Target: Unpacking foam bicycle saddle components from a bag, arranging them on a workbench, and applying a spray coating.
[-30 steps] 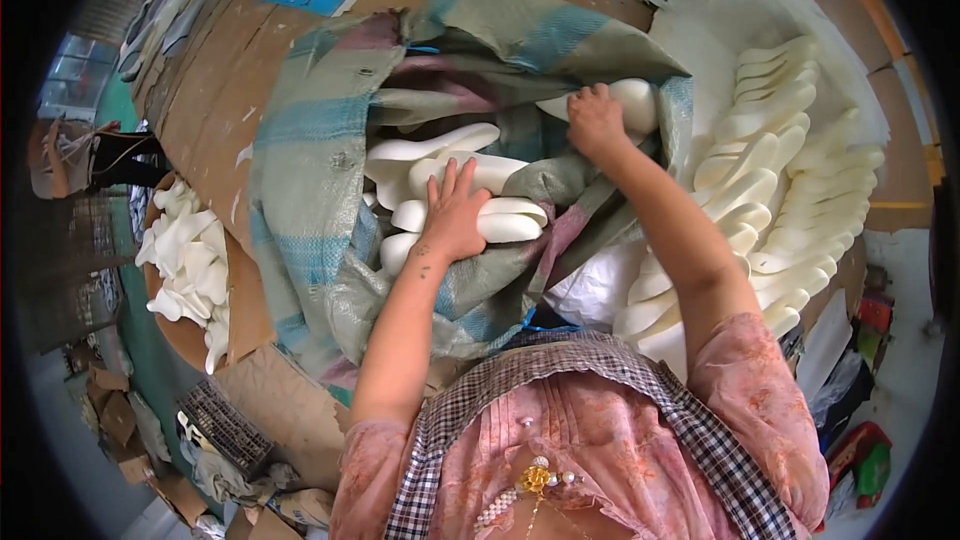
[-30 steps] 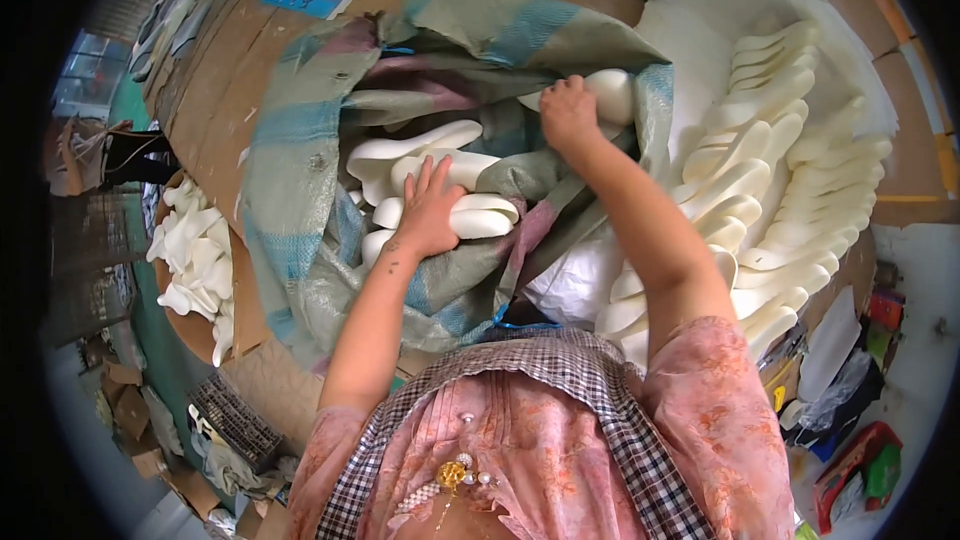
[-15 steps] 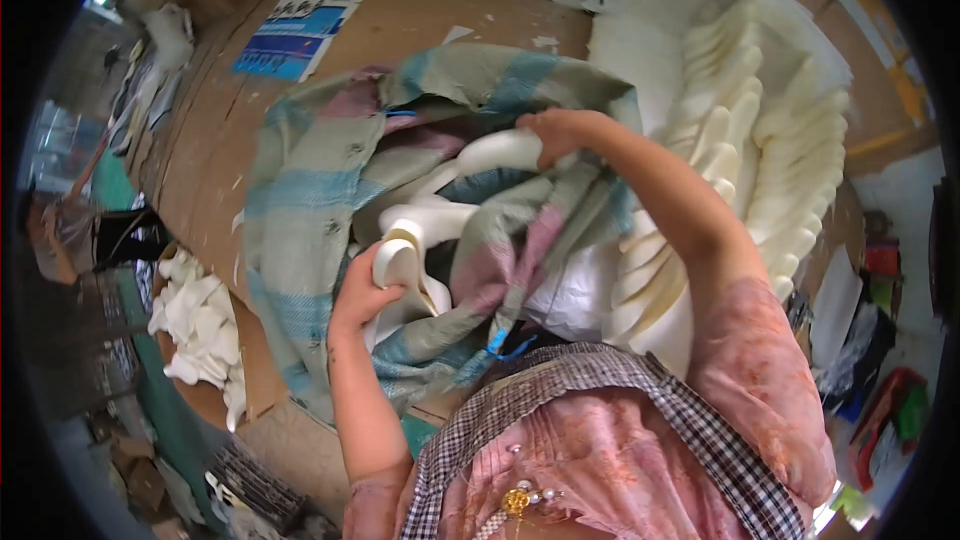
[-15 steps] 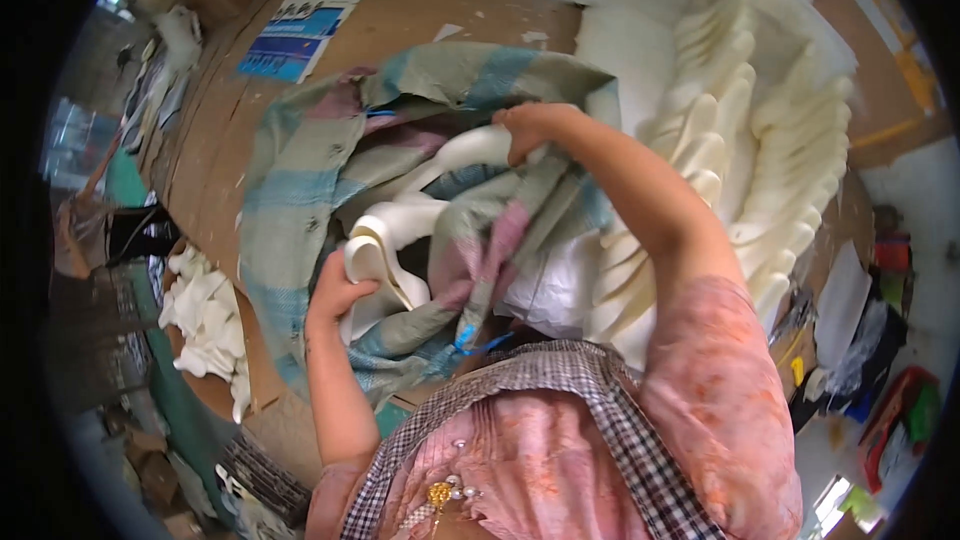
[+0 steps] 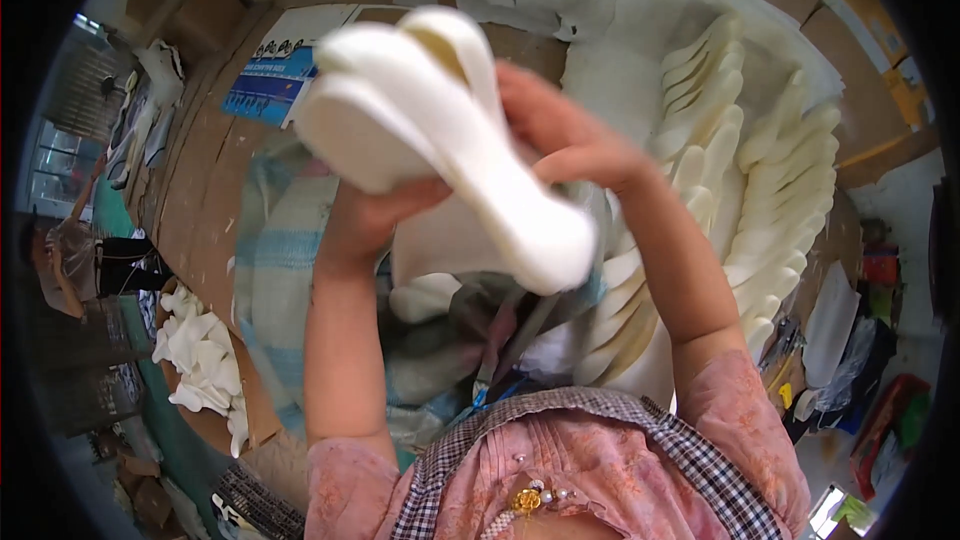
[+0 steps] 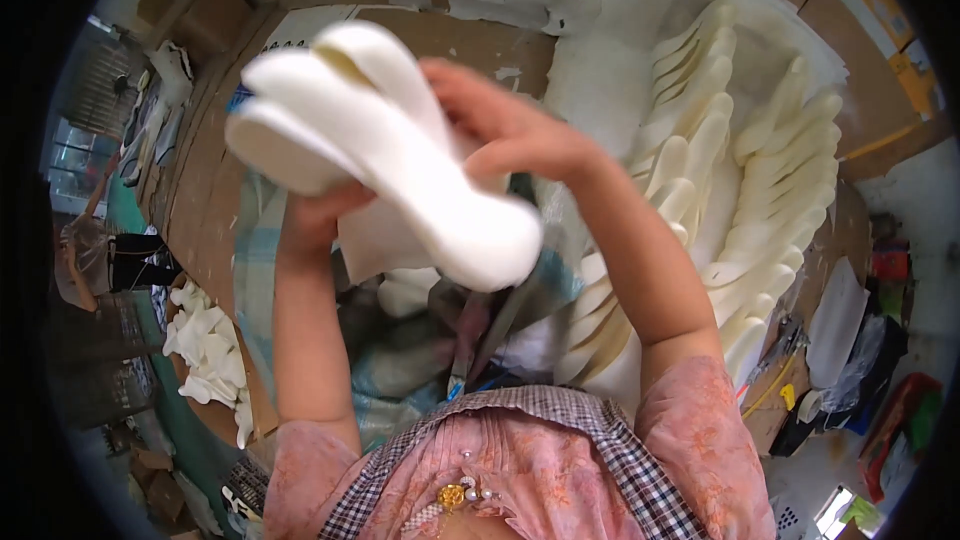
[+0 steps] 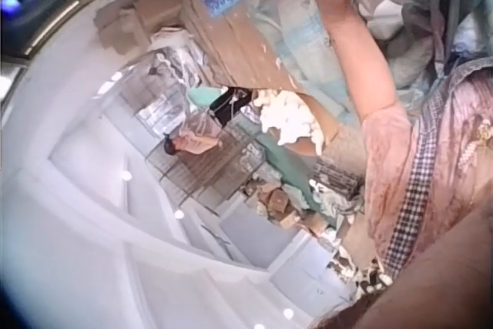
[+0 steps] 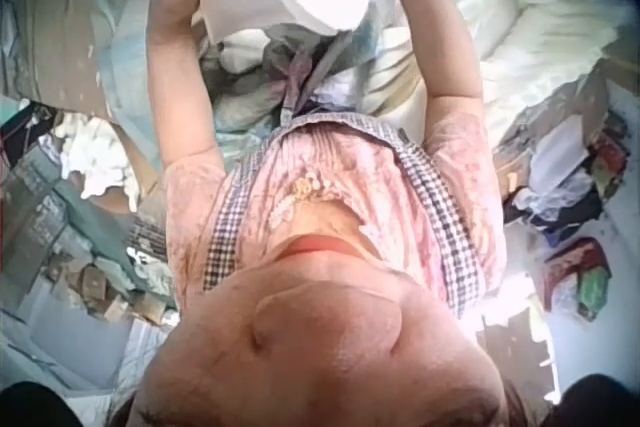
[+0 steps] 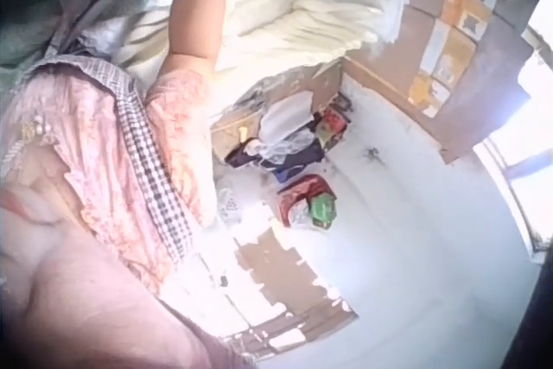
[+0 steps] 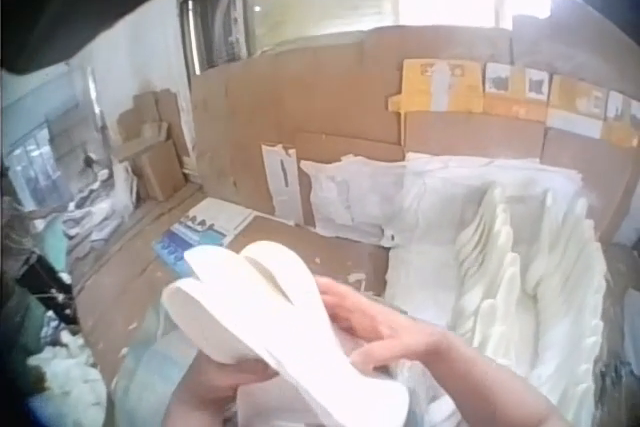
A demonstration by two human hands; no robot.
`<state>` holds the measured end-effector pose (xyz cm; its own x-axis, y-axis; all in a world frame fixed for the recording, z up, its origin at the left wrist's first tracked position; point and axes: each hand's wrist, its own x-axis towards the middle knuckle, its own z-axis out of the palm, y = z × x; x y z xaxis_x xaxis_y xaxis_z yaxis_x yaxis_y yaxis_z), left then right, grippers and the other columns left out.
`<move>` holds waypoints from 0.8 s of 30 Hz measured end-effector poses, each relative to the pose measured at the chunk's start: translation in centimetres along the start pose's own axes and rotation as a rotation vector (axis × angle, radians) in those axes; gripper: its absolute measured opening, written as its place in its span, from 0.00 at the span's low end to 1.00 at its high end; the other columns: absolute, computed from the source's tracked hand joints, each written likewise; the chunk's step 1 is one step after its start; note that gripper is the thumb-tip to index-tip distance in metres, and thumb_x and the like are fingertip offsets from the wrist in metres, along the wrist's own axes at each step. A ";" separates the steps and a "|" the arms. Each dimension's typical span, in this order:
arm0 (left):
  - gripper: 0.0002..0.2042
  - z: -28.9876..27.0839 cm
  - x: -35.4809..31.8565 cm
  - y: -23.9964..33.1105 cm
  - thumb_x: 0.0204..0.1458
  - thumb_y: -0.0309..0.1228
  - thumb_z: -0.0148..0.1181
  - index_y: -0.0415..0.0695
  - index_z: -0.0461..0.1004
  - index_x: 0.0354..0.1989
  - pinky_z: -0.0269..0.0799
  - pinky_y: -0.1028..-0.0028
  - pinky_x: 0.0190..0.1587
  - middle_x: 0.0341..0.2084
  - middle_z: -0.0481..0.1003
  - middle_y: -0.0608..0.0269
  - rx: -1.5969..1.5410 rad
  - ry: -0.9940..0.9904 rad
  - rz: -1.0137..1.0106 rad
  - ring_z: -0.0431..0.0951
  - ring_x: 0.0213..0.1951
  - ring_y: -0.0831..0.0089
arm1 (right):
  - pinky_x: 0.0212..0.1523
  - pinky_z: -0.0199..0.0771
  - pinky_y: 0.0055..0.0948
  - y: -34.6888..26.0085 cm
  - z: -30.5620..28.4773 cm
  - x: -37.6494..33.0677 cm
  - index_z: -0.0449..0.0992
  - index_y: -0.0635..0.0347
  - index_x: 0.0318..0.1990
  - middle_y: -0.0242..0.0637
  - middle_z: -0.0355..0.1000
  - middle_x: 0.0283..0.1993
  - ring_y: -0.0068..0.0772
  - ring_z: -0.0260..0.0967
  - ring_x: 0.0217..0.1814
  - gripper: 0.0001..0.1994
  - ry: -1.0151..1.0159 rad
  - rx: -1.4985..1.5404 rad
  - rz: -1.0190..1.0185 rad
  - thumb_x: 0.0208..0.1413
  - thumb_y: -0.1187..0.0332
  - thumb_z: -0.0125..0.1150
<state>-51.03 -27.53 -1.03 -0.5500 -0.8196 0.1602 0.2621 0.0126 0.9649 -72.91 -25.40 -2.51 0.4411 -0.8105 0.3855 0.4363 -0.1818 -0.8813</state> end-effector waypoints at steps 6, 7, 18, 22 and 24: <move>0.21 9.1 16.8 1.6 0.40 0.31 0.63 0.39 0.72 0.46 0.70 0.73 0.42 0.37 0.75 0.60 0.260 -0.407 0.193 0.75 0.39 0.73 | 0.56 0.60 0.31 -9.5 -10.5 -0.2 0.51 0.61 0.62 0.39 0.61 0.56 0.33 0.60 0.56 0.44 0.502 -0.778 -0.022 0.39 0.51 0.66; 0.25 10.5 19.9 1.6 0.43 0.31 0.56 0.38 0.65 0.52 0.58 0.65 0.57 0.52 0.64 0.39 0.185 -0.644 0.313 0.63 0.56 0.53 | 0.56 0.60 0.31 -10.0 -13.5 -0.8 0.51 0.61 0.62 0.39 0.61 0.56 0.33 0.60 0.56 0.44 0.503 -0.779 -0.019 0.39 0.51 0.66; 0.24 3.4 15.5 -14.2 0.39 0.31 0.66 0.38 0.70 0.48 0.66 0.71 0.51 0.44 0.72 0.58 0.255 0.103 -0.050 0.71 0.47 0.71 | 0.50 0.66 0.33 4.6 -33.8 -11.0 0.54 0.68 0.57 0.46 0.64 0.52 0.37 0.65 0.51 0.39 1.210 -0.960 0.521 0.36 0.65 0.66; 0.18 -3.4 4.1 -14.5 0.44 0.23 0.61 0.39 0.70 0.46 0.66 0.76 0.48 0.43 0.72 0.60 0.095 0.299 -0.295 0.71 0.45 0.75 | 0.44 0.69 0.33 3.7 -32.6 -9.6 0.69 0.69 0.47 0.45 0.72 0.42 0.40 0.71 0.43 0.27 1.232 -0.948 0.493 0.36 0.66 0.65; 0.17 -6.3 -1.4 -15.0 0.45 0.22 0.59 0.39 0.70 0.46 0.66 0.78 0.48 0.42 0.72 0.60 0.056 0.409 -0.390 0.71 0.44 0.75 | 0.42 0.70 0.34 2.4 -33.2 -9.7 0.71 0.70 0.44 0.45 0.73 0.39 0.40 0.72 0.40 0.25 1.202 -0.894 0.541 0.36 0.67 0.65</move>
<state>-49.14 -30.16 -17.05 -0.2424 -0.9249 -0.2929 0.0525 -0.3139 0.9480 -102.19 -36.48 -17.49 -0.6528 -0.7550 -0.0614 -0.3315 0.3576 -0.8730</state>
